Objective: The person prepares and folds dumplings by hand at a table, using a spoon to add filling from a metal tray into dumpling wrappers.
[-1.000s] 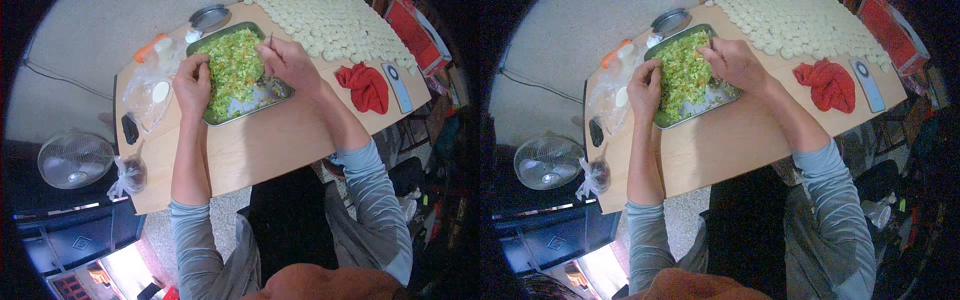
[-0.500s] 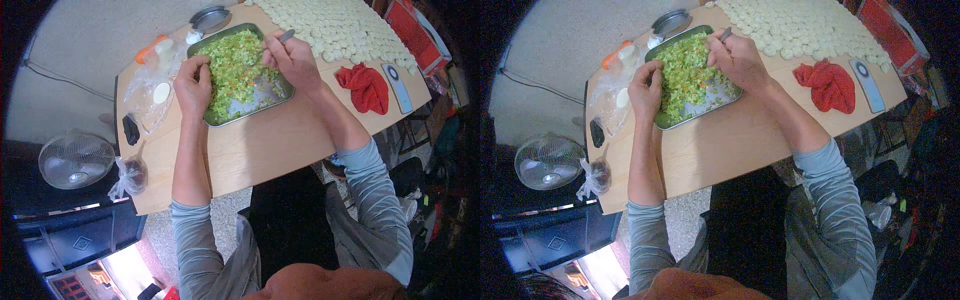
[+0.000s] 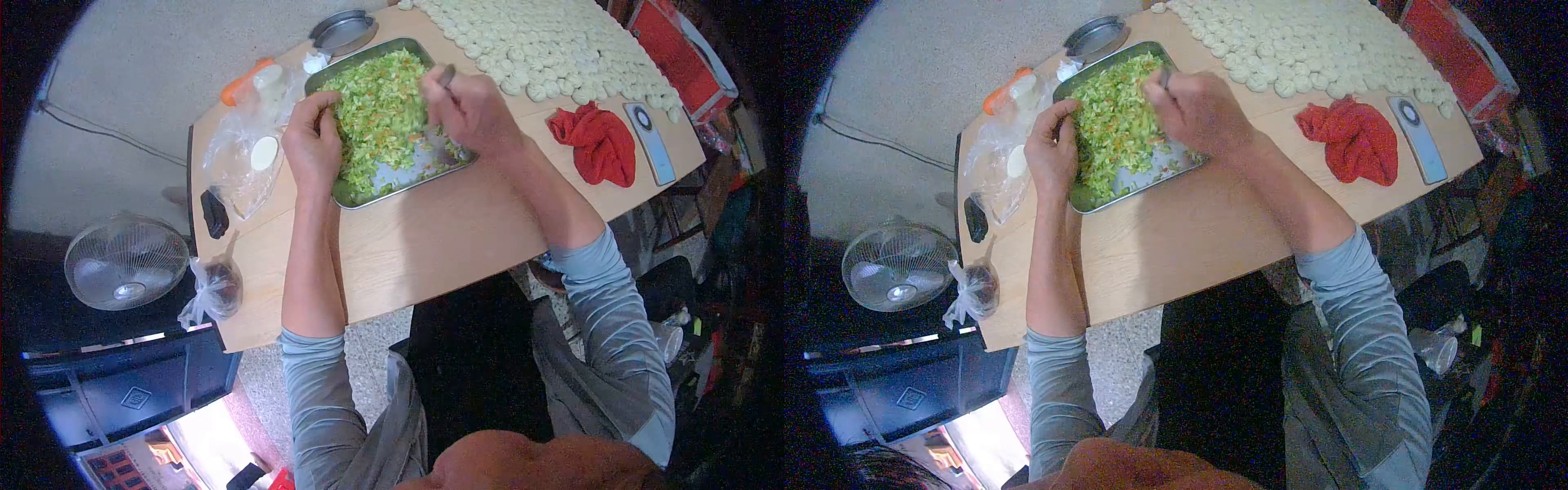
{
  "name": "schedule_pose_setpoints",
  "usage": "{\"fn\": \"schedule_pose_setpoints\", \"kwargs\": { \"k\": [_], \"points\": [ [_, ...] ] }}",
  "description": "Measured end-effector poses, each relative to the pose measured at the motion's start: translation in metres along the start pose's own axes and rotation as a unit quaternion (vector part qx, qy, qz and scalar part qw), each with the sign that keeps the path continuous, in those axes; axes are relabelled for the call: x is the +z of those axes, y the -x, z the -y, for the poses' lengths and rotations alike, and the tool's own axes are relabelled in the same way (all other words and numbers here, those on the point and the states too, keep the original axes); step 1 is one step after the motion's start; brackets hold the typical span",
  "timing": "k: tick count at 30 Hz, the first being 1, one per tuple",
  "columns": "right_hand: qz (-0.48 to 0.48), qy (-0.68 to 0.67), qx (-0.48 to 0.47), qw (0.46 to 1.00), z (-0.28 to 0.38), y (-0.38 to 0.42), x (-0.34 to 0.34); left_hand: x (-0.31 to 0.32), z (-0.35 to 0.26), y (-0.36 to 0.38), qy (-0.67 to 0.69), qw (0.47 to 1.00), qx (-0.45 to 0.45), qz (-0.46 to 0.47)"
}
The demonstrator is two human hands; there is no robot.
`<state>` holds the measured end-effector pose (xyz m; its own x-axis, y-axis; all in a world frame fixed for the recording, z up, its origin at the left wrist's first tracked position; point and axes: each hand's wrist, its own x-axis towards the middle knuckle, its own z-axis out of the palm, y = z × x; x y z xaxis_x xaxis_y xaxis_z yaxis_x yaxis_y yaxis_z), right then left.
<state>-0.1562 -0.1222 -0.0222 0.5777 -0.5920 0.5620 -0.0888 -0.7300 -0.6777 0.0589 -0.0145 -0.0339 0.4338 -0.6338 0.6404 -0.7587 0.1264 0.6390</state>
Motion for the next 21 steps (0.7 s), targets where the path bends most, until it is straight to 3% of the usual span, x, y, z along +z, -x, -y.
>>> {"fn": "schedule_pose_setpoints", "kwargs": {
  "k": [2, 8, 11, 14, 17, 21],
  "points": [
    [-0.032, -0.063, 0.064, 0.995, 0.011, -0.004, -0.008, -0.001, -0.003, 0.0, 0.004, 0.999, -0.03, 0.013],
    [0.027, -0.229, -0.001, 0.973, 0.008, -0.004, -0.001, -0.001, -0.008, 0.0, 0.029, 0.997, -0.064, 0.034],
    [0.075, -0.168, -0.007, 0.983, 0.01, -0.002, 0.003, -0.001, -0.008, 0.0, 0.022, 0.998, -0.054, 0.036],
    [0.057, -0.087, 0.016, 0.994, -0.002, 0.002, -0.001, -0.001, -0.005, 0.0, 0.03, 0.997, -0.054, 0.038],
    [-0.003, -0.132, 0.009, 0.991, -0.002, -0.004, -0.004, -0.002, -0.006, 0.0, 0.027, 0.997, -0.059, 0.046],
    [0.031, -0.196, 0.04, 0.979, 0.009, -0.005, -0.002, -0.002, -0.006, 0.0, 0.016, 0.997, -0.059, 0.051]
  ]
}}
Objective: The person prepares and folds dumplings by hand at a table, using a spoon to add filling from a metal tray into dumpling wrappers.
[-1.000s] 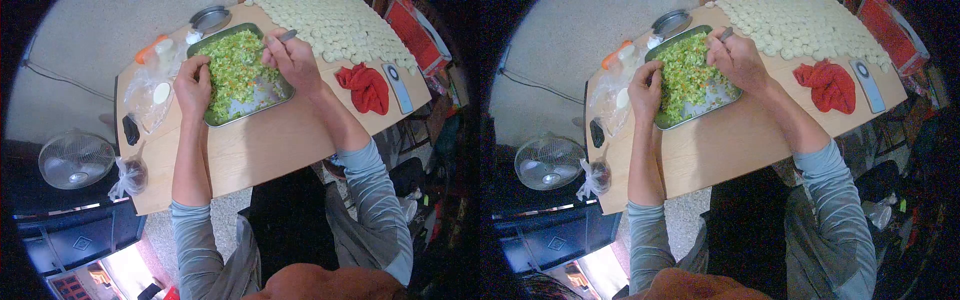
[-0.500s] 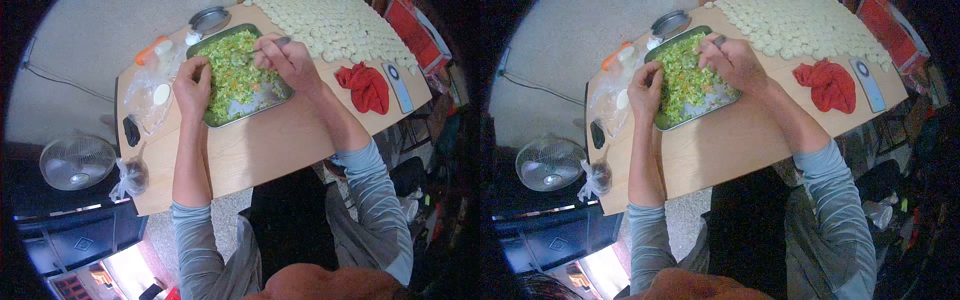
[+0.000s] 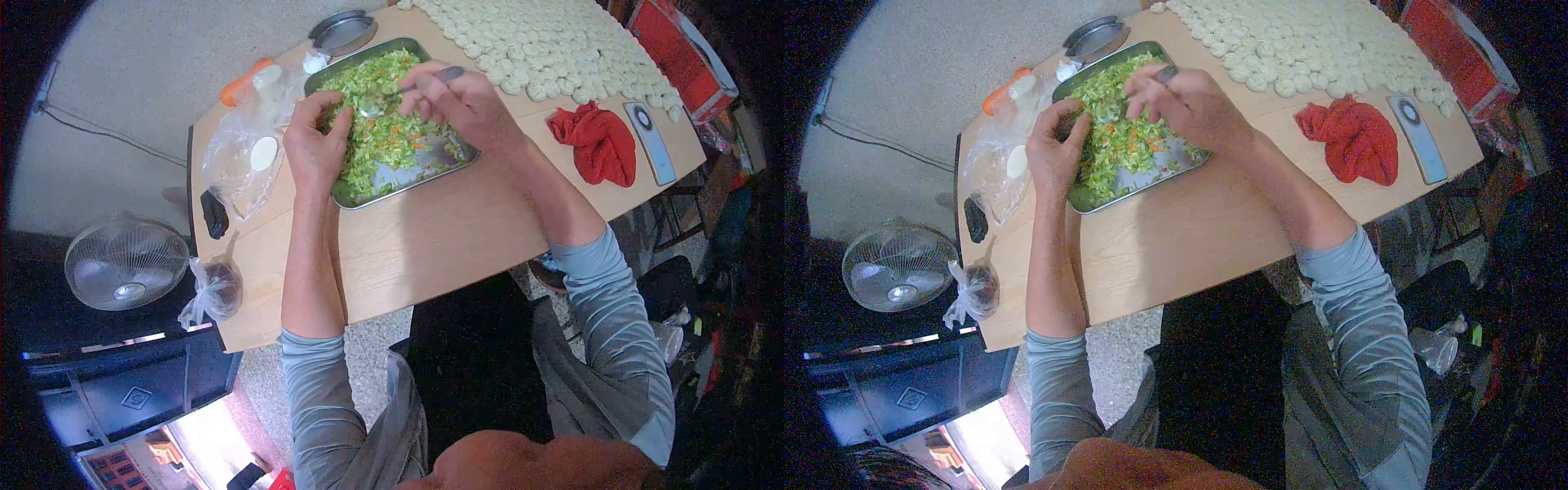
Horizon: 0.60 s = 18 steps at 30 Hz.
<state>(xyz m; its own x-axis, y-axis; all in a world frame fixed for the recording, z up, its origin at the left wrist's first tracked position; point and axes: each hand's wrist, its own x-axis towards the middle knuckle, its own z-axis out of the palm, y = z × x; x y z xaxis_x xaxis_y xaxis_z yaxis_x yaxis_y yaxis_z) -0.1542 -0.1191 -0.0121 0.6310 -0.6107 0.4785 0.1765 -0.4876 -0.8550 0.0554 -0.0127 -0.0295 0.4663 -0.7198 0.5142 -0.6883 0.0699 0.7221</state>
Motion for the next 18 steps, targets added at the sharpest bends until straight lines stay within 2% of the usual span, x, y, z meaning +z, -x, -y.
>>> {"fn": "schedule_pose_setpoints", "kwargs": {
  "k": [2, 5, 11, 14, 18],
  "points": [
    [-0.003, 0.069, -0.046, 0.997, -0.009, 0.003, 0.004, 0.0, 0.001, -0.001, 0.007, 1.0, -0.006, 0.005],
    [-0.08, 0.084, -0.041, 0.992, -0.005, 0.0, -0.002, -0.003, -0.004, 0.001, -0.021, 0.999, 0.029, 0.037],
    [-0.153, -0.025, 0.05, 0.987, 0.003, -0.003, -0.007, -0.007, -0.009, 0.0, -0.095, 0.987, 0.081, 0.099],
    [-0.158, 0.019, 0.036, 0.987, 0.007, -0.003, -0.009, -0.006, -0.01, 0.002, -0.099, 0.985, 0.089, 0.106],
    [-0.117, 0.09, 0.043, 0.988, 0.016, 0.0, -0.014, -0.006, -0.014, 0.002, -0.126, 0.98, 0.103, 0.112]
  ]
}}
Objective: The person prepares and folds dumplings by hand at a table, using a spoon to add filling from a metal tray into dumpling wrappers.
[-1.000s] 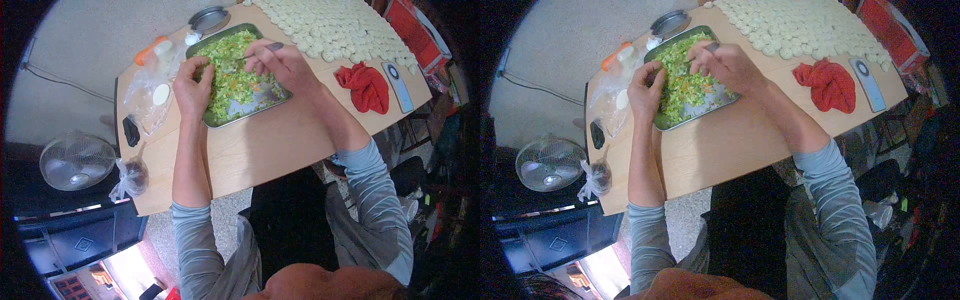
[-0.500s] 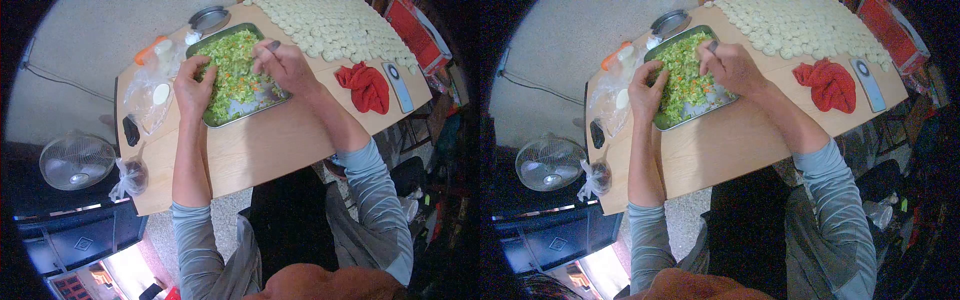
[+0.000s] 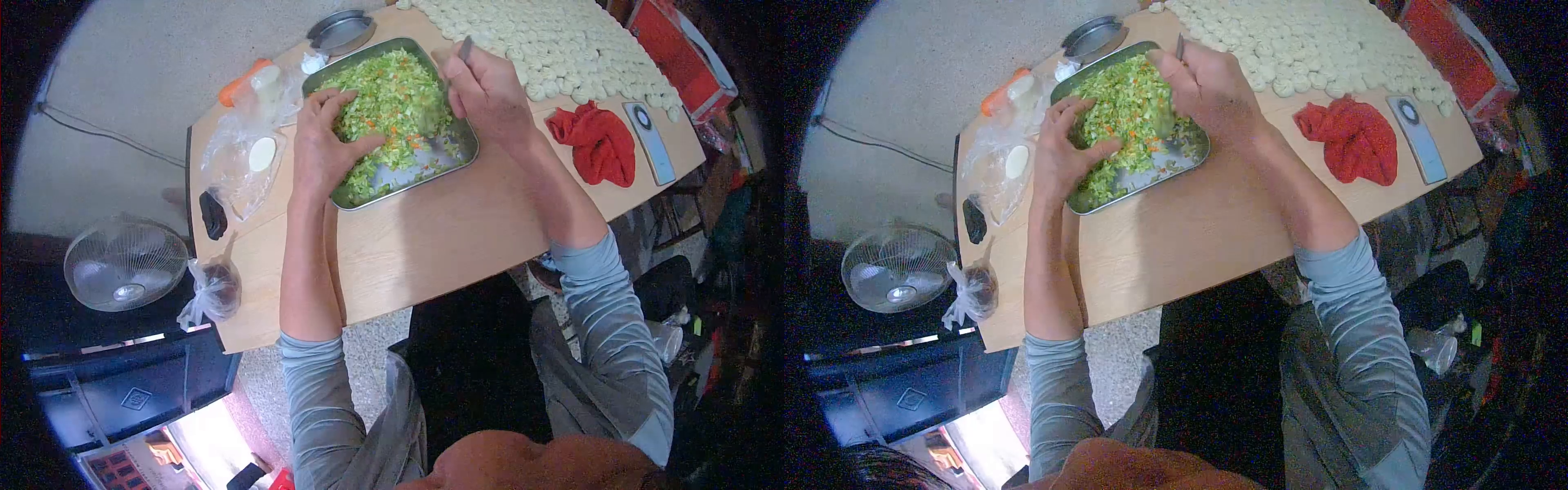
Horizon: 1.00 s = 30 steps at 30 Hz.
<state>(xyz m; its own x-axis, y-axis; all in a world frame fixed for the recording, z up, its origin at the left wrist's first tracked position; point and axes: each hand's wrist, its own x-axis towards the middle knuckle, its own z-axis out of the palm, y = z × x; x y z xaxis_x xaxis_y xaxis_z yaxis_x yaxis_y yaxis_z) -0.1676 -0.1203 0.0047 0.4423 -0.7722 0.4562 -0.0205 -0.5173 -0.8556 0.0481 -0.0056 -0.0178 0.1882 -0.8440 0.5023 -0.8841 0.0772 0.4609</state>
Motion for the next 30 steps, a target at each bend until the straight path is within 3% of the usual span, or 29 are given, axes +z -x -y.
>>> {"fn": "schedule_pose_setpoints", "kwargs": {
  "k": [2, 5, 8, 11, 14, 17, 26, 30],
  "points": [
    [0.017, 0.055, -0.014, 0.998, 0.001, 0.001, 0.001, 0.001, 0.001, 0.0, -0.003, 1.0, 0.012, 0.003],
    [-0.03, 0.191, -0.122, 0.974, -0.006, 0.001, 0.005, 0.001, 0.0, 0.0, -0.005, 1.0, 0.023, 0.004],
    [0.007, 0.133, -0.066, 0.989, -0.007, 0.0, 0.004, 0.001, 0.0, 0.0, -0.011, 1.0, 0.024, 0.001],
    [0.089, -0.055, 0.084, 0.991, -0.001, 0.0, -0.001, 0.003, 0.001, 0.0, -0.018, 1.0, 0.025, -0.005],
    [0.093, -0.139, 0.074, 0.983, 0.004, 0.001, 0.003, 0.005, 0.004, 0.001, -0.02, 1.0, 0.02, -0.005],
    [0.078, -0.14, 0.079, 0.984, 0.012, 0.002, 0.004, 0.003, 0.002, 0.001, -0.014, 1.0, 0.003, -0.003],
    [0.036, 0.169, -0.044, 0.984, 0.005, 0.001, -0.004, 0.005, 0.004, 0.002, 0.003, 0.999, 0.009, -0.031],
    [0.086, 0.069, 0.095, 0.989, 0.024, 0.004, -0.005, 0.005, 0.006, 0.002, 0.002, 0.999, 0.012, -0.034]
  ]
}}
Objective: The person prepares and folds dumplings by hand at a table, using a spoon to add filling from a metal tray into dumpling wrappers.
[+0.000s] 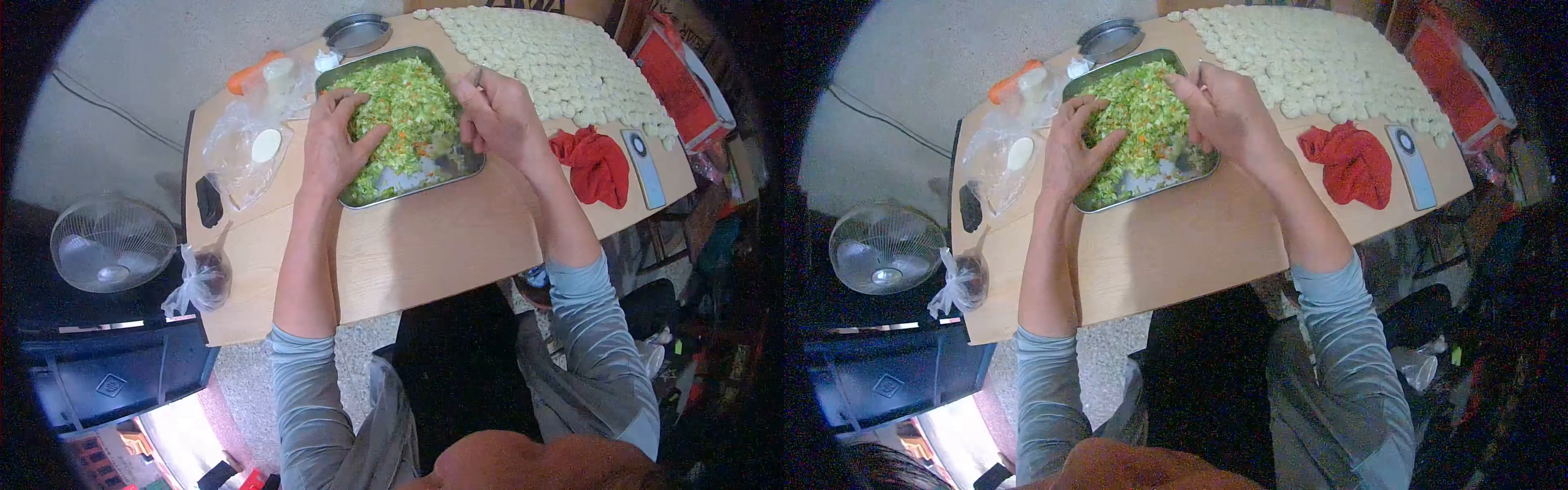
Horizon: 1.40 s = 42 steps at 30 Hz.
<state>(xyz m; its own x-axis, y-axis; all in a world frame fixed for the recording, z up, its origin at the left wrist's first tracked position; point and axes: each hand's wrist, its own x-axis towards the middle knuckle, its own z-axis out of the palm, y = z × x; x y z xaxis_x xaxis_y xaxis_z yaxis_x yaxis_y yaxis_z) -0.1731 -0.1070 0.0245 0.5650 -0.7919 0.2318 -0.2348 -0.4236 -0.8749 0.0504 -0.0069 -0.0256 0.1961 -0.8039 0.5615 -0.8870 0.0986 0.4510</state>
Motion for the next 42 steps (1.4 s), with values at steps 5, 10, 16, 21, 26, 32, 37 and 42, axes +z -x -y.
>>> {"fn": "schedule_pose_setpoints", "kwargs": {
  "k": [5, 10, 16, 21, 26, 32, 37, 42],
  "points": [
    [0.016, -0.168, -0.013, 0.986, -0.004, -0.001, 0.009, 0.001, 0.002, 0.001, -0.004, 1.0, -0.002, 0.0],
    [0.043, -0.09, -0.02, 0.995, 0.003, 0.002, -0.006, -0.001, 0.001, 0.001, -0.005, 1.0, 0.0, 0.006],
    [-0.012, 0.048, -0.05, 0.998, -0.004, -0.002, -0.006, -0.001, 0.001, 0.001, -0.003, 1.0, 0.003, 0.005],
    [-0.096, 0.14, -0.123, 0.978, -0.008, -0.002, 0.001, 0.0, 0.003, 0.0, -0.014, 1.0, 0.013, 0.001],
    [-0.074, 0.128, -0.079, 0.986, -0.009, -0.005, 0.0, 0.001, 0.002, 0.001, -0.012, 1.0, 0.016, -0.015],
    [-0.077, 0.068, -0.096, 0.99, -0.013, -0.007, 0.004, 0.002, 0.005, 0.001, -0.006, 1.0, 0.017, -0.011],
    [-0.12, 0.0, -0.116, 0.986, -0.019, -0.011, 0.013, 0.001, 0.003, 0.0, -0.005, 1.0, 0.01, -0.005],
    [-0.138, -0.054, -0.142, 0.979, -0.025, -0.015, 0.015, 0.001, 0.004, 0.001, -0.017, 1.0, 0.002, 0.004]
  ]
}}
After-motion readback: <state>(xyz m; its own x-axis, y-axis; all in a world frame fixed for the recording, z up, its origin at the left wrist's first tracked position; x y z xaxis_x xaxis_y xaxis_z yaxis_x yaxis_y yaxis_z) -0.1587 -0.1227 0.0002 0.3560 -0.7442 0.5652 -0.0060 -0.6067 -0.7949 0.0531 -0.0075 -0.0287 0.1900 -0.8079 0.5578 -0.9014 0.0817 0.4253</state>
